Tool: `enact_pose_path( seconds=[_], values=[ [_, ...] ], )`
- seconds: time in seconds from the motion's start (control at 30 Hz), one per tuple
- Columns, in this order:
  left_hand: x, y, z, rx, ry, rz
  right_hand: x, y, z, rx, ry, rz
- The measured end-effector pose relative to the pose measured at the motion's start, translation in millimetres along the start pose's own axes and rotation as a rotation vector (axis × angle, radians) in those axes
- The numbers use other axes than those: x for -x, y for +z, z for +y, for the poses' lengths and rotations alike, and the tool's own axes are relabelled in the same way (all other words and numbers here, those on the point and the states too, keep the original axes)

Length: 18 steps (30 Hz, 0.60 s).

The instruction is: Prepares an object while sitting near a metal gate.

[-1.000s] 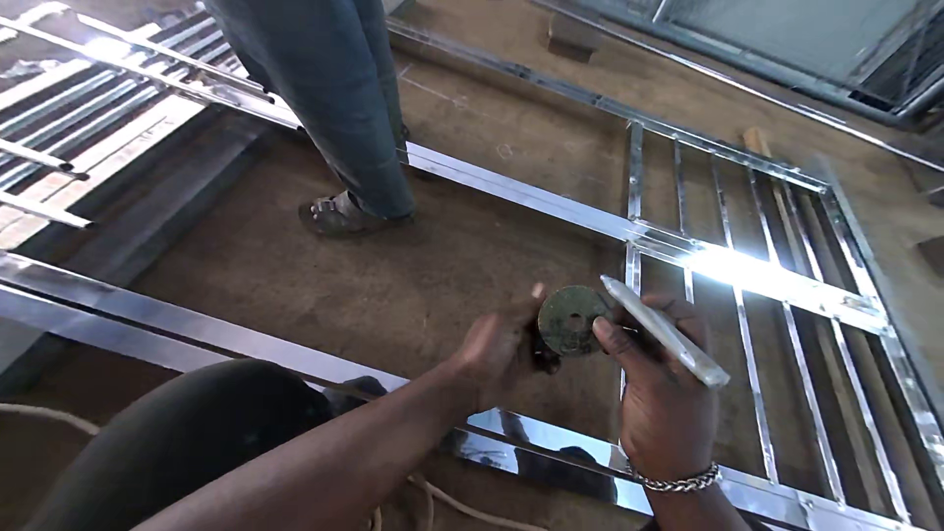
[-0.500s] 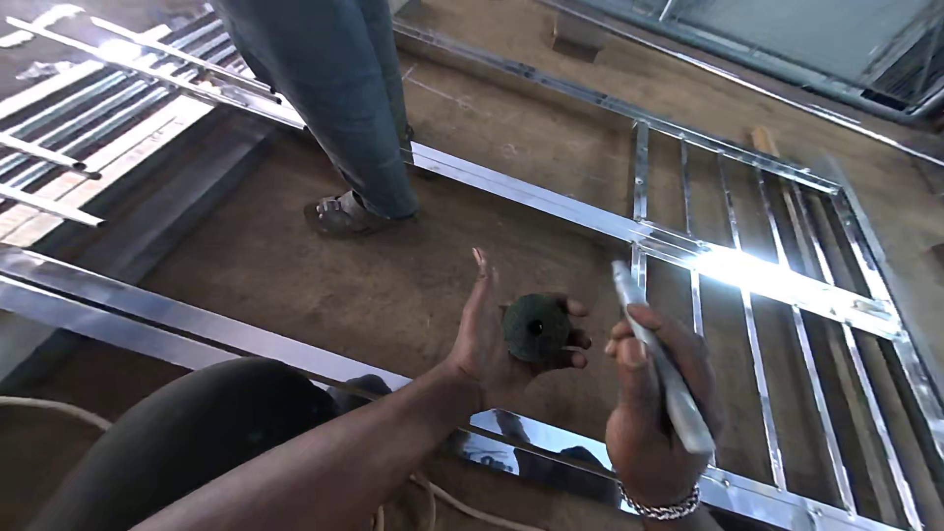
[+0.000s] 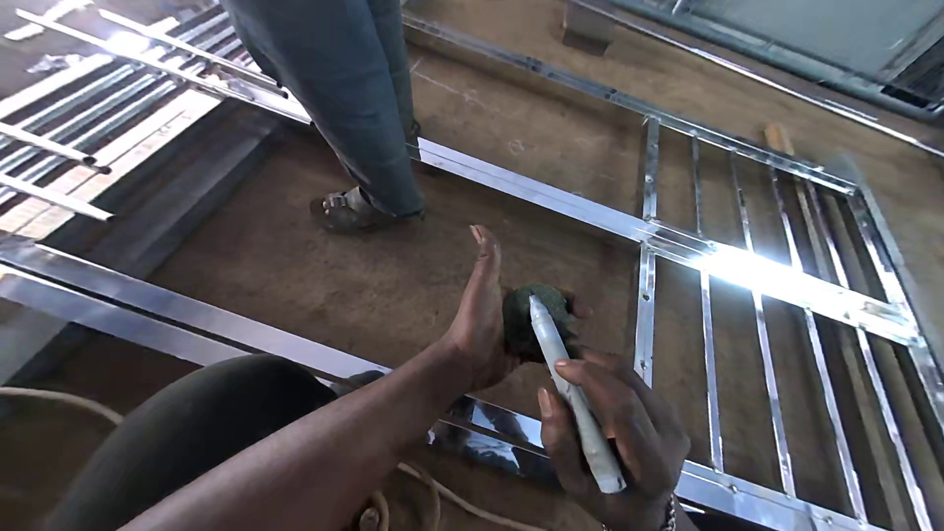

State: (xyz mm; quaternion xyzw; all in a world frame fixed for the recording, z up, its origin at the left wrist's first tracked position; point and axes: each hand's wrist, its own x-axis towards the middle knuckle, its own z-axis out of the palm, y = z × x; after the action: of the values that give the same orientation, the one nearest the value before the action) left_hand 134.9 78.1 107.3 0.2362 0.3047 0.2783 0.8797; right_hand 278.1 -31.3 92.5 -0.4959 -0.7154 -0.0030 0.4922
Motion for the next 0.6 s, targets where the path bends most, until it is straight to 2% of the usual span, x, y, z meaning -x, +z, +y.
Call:
enact_pose_path(
  seconds=[0.2, 0.37, 0.47, 0.6],
  values=[
    [-3, -1, 4, 0.041, -0.015, -0.037, -1, 3, 0, 0.028, 0.042, -0.002],
    [-3, -3, 5, 0.002, -0.038, -0.006, 1, 6, -3, 0.049, 0.033, -0.03],
    [-4, -6, 7, -0.018, -0.041, -0.054, 1, 6, -3, 0.054, 0.031, -0.037],
    [-5, -10, 12, -0.057, -0.118, -0.048, 2, 7, -4, 0.054, 0.043, -0.027]
  ],
)
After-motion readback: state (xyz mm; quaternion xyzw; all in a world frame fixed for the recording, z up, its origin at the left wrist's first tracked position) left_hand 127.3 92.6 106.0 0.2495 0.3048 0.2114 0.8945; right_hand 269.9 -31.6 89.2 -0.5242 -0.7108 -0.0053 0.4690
